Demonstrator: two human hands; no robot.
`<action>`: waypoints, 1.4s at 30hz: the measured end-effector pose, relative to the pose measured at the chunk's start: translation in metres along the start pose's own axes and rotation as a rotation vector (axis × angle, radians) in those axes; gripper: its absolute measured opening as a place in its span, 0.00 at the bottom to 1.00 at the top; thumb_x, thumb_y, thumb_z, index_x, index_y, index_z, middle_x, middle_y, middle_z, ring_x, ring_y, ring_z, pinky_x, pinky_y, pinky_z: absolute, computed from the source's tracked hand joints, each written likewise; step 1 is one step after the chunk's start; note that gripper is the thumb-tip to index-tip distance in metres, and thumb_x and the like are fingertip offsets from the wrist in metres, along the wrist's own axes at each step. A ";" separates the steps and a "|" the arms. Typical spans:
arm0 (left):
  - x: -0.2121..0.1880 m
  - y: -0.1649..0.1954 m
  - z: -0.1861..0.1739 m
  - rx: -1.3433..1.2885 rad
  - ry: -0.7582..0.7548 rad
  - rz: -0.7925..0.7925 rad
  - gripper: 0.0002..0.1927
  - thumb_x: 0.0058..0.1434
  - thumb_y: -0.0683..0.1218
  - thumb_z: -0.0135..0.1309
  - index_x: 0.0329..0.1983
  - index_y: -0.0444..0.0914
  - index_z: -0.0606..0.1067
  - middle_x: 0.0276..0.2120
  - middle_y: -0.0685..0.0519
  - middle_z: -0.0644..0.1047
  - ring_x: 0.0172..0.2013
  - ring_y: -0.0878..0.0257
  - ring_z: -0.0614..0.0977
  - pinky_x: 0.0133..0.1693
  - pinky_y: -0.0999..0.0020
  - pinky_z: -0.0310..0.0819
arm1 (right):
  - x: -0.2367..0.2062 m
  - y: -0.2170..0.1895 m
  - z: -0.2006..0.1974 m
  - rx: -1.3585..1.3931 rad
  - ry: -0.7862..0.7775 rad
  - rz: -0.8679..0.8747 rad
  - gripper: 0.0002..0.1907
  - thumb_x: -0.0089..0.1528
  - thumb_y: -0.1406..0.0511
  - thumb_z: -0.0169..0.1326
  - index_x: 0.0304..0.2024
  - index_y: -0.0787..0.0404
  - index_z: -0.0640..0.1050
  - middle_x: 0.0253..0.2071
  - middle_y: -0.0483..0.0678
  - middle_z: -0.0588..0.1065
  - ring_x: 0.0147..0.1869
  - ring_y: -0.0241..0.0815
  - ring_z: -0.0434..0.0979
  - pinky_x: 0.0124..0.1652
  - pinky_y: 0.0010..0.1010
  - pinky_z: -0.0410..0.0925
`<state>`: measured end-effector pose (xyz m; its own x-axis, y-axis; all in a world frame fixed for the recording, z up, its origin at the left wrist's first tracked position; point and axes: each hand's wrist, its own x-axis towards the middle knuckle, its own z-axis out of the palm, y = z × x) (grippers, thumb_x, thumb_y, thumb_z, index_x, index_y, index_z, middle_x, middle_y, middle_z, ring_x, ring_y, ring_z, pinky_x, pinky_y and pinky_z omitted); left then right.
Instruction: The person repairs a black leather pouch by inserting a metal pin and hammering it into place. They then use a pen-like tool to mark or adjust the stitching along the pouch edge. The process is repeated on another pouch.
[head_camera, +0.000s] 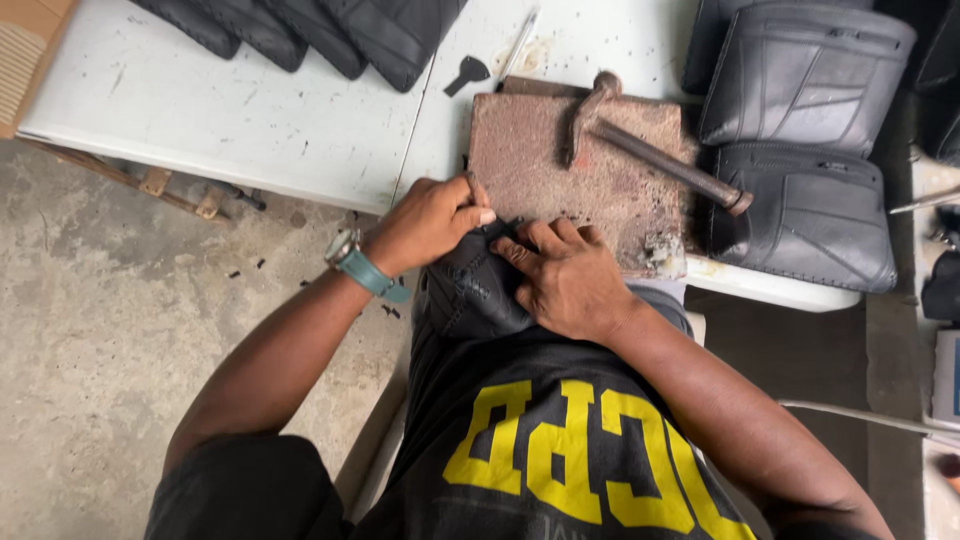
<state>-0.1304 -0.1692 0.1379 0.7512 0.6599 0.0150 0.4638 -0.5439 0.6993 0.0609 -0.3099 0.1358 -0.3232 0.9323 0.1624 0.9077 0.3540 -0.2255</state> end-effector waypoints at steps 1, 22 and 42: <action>0.000 -0.002 0.000 0.031 0.007 -0.025 0.13 0.68 0.51 0.55 0.41 0.36 0.75 0.32 0.48 0.83 0.36 0.56 0.87 0.38 0.59 0.80 | 0.001 0.001 0.001 -0.005 0.011 -0.004 0.30 0.54 0.59 0.57 0.61 0.49 0.77 0.52 0.44 0.72 0.53 0.45 0.71 0.52 0.48 0.64; 0.008 0.002 0.014 -0.441 -0.218 -0.044 0.06 0.68 0.41 0.55 0.42 0.33 0.72 0.34 0.51 0.81 0.36 0.67 0.84 0.40 0.71 0.84 | -0.039 0.021 0.015 0.116 0.134 -0.059 0.20 0.67 0.54 0.51 0.59 0.50 0.79 0.61 0.47 0.73 0.67 0.47 0.70 0.69 0.55 0.55; 0.007 0.015 0.013 -0.297 -0.237 -0.085 0.07 0.67 0.44 0.54 0.42 0.35 0.73 0.33 0.51 0.83 0.36 0.66 0.87 0.39 0.70 0.84 | -0.042 0.021 0.018 0.164 0.144 -0.032 0.19 0.66 0.56 0.52 0.58 0.50 0.79 0.61 0.47 0.73 0.68 0.47 0.70 0.68 0.59 0.53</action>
<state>-0.1124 -0.1797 0.1392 0.8198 0.5391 -0.1931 0.3989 -0.2958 0.8680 0.0887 -0.3402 0.1068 -0.2989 0.9043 0.3048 0.8381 0.4015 -0.3693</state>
